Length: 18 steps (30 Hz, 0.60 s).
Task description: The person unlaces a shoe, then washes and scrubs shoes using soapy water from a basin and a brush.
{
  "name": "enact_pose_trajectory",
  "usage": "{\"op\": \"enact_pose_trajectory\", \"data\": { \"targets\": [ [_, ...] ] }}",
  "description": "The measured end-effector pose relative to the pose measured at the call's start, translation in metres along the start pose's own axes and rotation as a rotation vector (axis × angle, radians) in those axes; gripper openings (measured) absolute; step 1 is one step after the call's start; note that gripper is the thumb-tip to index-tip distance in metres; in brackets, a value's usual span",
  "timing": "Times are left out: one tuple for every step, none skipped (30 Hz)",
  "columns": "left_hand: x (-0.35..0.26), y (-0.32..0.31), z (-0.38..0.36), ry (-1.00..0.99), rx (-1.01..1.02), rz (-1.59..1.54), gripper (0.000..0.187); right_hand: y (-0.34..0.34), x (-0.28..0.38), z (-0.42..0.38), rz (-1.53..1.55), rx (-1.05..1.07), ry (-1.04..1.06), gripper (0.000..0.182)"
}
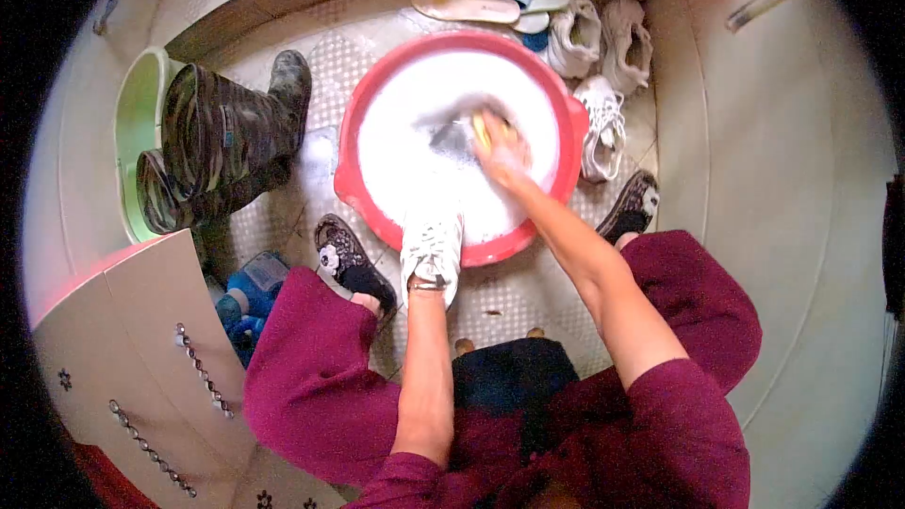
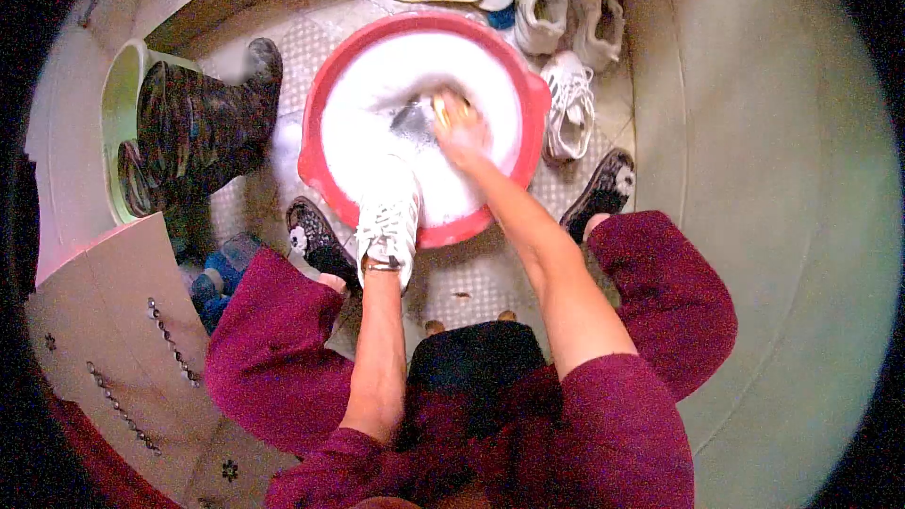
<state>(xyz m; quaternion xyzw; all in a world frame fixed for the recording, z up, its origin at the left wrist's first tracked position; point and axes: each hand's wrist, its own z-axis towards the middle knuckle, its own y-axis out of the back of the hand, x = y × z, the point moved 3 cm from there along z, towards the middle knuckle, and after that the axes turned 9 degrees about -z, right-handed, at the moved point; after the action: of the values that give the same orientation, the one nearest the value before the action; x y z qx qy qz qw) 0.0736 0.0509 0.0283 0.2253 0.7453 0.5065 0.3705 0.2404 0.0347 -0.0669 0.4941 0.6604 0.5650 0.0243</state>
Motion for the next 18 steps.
{"op": "enact_pose_trajectory", "data": {
  "targets": [
    [-0.001, 0.002, 0.004, 0.022, 0.063, -0.006, 0.035, -0.029, -0.029, 0.004, 0.138, 0.077, -0.068, 0.055],
    [0.0, -0.001, 0.006, 0.03, 0.049, -0.023, 0.035, -0.019, -0.016, -0.015, 0.425, 0.183, -0.076, 0.057],
    [0.003, -0.006, 0.003, -0.024, -0.025, 0.052, 0.034, -0.023, -0.011, -0.032, 0.494, 0.214, -0.008, 0.057],
    [0.006, -0.015, 0.001, -0.075, -0.101, 0.129, 0.034, 0.007, 0.024, -0.062, 0.579, 0.218, 0.151, 0.058],
    [0.017, -0.029, 0.001, 0.042, -0.108, -0.166, 0.034, 0.022, 0.044, -0.086, 0.44, 0.093, 0.366, 0.055],
    [0.022, -0.03, 0.003, 0.153, -0.279, -0.905, 0.035, 0.026, 0.056, -0.107, 0.382, 0.163, 0.349, 0.058],
    [0.019, -0.051, 0.0, 0.358, -0.146, -1.773, 0.035, 0.031, 0.068, -0.107, 0.187, 0.201, 0.316, 0.057],
    [0.015, -0.071, -0.007, 0.774, -0.268, -2.588, 0.035, 0.03, 0.077, -0.109, -0.003, 0.239, 0.284, 0.056],
    [0.019, -0.076, -0.005, 0.755, -0.231, -2.61, 0.035, 0.024, 0.084, -0.094, -0.032, 0.26, 0.247, 0.054],
    [0.022, -0.079, -0.008, 0.692, -0.186, -2.526, 0.035, 0.018, 0.094, -0.067, -0.058, 0.285, 0.215, 0.052],
    [0.026, -0.083, -0.012, 0.602, -0.147, -2.353, 0.035, 0.019, 0.109, -0.049, -0.088, 0.171, 0.233, 0.048],
    [0.03, -0.086, -0.012, 0.522, -0.122, -2.126, 0.035, 0.002, 0.107, -0.016, -0.1, 0.249, 0.209, 0.047],
    [0.032, -0.086, -0.01, 0.47, -0.118, -1.956, 0.035, 0.001, 0.112, -0.013, -0.114, 0.283, 0.295, 0.047],
    [0.034, -0.086, -0.012, 0.443, -0.119, -1.847, 0.035, 0.001, 0.117, -0.012, -0.124, 0.312, 0.369, 0.048],
    [0.033, -0.085, -0.012, 0.436, -0.145, -1.866, 0.035, 0.007, 0.113, -0.031, -0.145, 0.269, 0.369, 0.051],
    [0.032, -0.084, -0.012, 0.439, -0.165, -1.922, 0.035, 0.02, 0.112, -0.052, -0.154, 0.349, 0.258, 0.054],
    [0.03, -0.083, -0.014, 0.447, -0.168, -1.967, 0.035, 0.02, 0.095, -0.077, -0.112, 0.286, 0.33, 0.056],
    [0.031, -0.082, -0.013, 0.445, -0.174, -1.985, 0.035, 0.023, 0.088, -0.096, -0.068, 0.222, 0.411, 0.057]
  ]
}}
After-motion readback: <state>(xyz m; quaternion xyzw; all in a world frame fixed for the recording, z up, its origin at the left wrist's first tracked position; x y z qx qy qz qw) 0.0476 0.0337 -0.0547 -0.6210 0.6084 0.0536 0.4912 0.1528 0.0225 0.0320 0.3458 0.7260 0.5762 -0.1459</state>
